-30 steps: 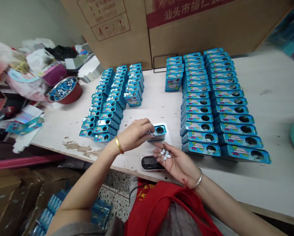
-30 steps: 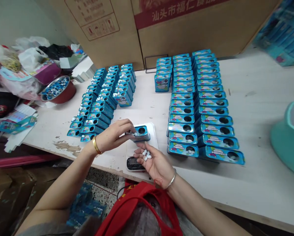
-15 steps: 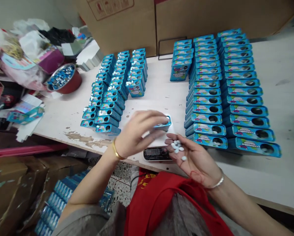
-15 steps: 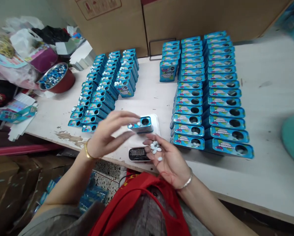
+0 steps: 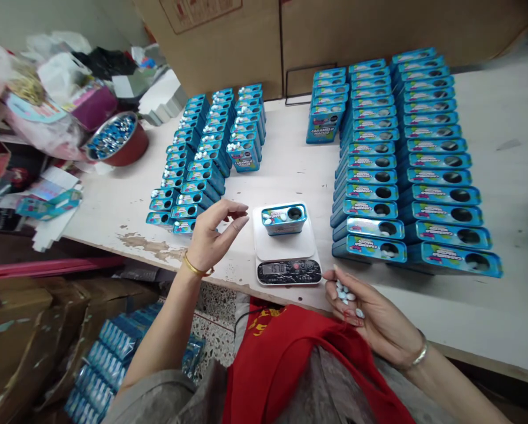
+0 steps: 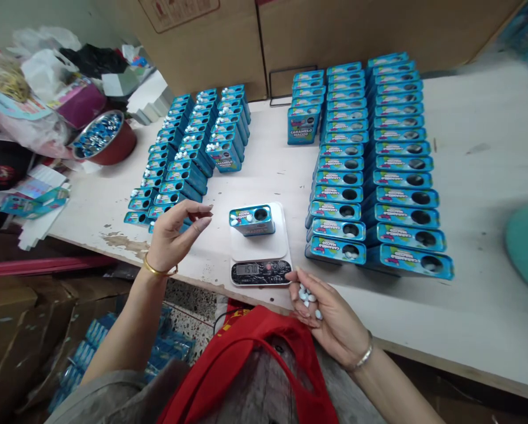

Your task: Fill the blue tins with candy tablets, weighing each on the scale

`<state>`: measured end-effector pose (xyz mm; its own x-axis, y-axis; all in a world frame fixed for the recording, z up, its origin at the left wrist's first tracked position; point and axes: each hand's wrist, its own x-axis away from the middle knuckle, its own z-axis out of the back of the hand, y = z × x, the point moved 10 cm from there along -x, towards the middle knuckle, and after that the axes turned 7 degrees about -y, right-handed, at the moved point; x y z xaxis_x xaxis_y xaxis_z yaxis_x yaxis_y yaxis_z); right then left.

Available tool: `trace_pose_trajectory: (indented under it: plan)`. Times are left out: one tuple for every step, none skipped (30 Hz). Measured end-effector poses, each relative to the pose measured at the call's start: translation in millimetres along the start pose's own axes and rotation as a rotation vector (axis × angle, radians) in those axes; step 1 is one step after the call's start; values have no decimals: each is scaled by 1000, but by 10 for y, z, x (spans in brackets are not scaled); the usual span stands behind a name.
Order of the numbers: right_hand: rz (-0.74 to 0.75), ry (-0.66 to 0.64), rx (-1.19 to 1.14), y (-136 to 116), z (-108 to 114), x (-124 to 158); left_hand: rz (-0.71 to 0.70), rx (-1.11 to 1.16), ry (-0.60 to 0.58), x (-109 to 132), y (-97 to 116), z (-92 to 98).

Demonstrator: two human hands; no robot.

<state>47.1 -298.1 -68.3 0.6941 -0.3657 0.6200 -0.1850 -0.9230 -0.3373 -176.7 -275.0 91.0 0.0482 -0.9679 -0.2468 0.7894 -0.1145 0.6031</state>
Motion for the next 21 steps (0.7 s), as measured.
trace_pose_trajectory:
  plan:
    - [-6,-6,-16,14,-5,-1,-24,-5,-10,-3,20,-26]
    - [-12,-14,-37,28,-11,-3,-48,-9,-22,-7,40,-54]
    - [-21,-23,-58,43,-17,-7,-69,-11,-38,-11,57,-83]
    - [-30,-29,-77,58,-20,-12,-84,-12,-58,-17,69,-116]
    - [-39,-35,-91,71,-23,-19,-97,-15,-85,-26,81,-153]
    - [-47,-38,-100,83,-26,-26,-112,-24,-118,-38,99,-195]
    - [-54,-41,-102,93,-32,-36,-131,-41,-156,-53,124,-241]
    - [-57,-46,-99,99,-42,-47,-154,-69,-199,-71,156,-290]
    - [-59,-50,-92,103,-55,-61,-179,-108,-244,-92,191,-342]
    - [-57,-56,-84,105,-73,-76,-203,-153,-292,-116,223,-397]
    - [-58,-61,-76,109,-92,-92,-221,-201,-342,-142,247,-451]
    - [-61,-66,-69,117,-113,-109,-229,-244,-392,-170,256,-503]
    - [-66,-72,-63,126,-133,-126,-227,-277,-443,-200,251,-549]
    - [-72,-77,-58,138,-152,-143,-217,-297,-491,-230,233,-585]
    - [-78,-81,-54,150,-168,-158,-203,-301,-532,-259,207,-610]
    - [-84,-86,-51,160,-182,-172,-189,-292,-566,-285,182,-622]
    - [-86,-90,-48,166,-195,-186,-181,-272,-593,-307,165,-624]
    - [-88,-95,-44,169,-210,-199,-180,-245,-613,-323,162,-620]
    - [-88,-100,-41,169,-228,-212,-187,-214,-621,-333,179,-608]
    - [-92,-107,-43,170,-253,-227,-198,-181,-617,-338,216,-589]
    - [-101,-116,-52,173,-288,-243,-213,-144,-602,-337,275,-569]
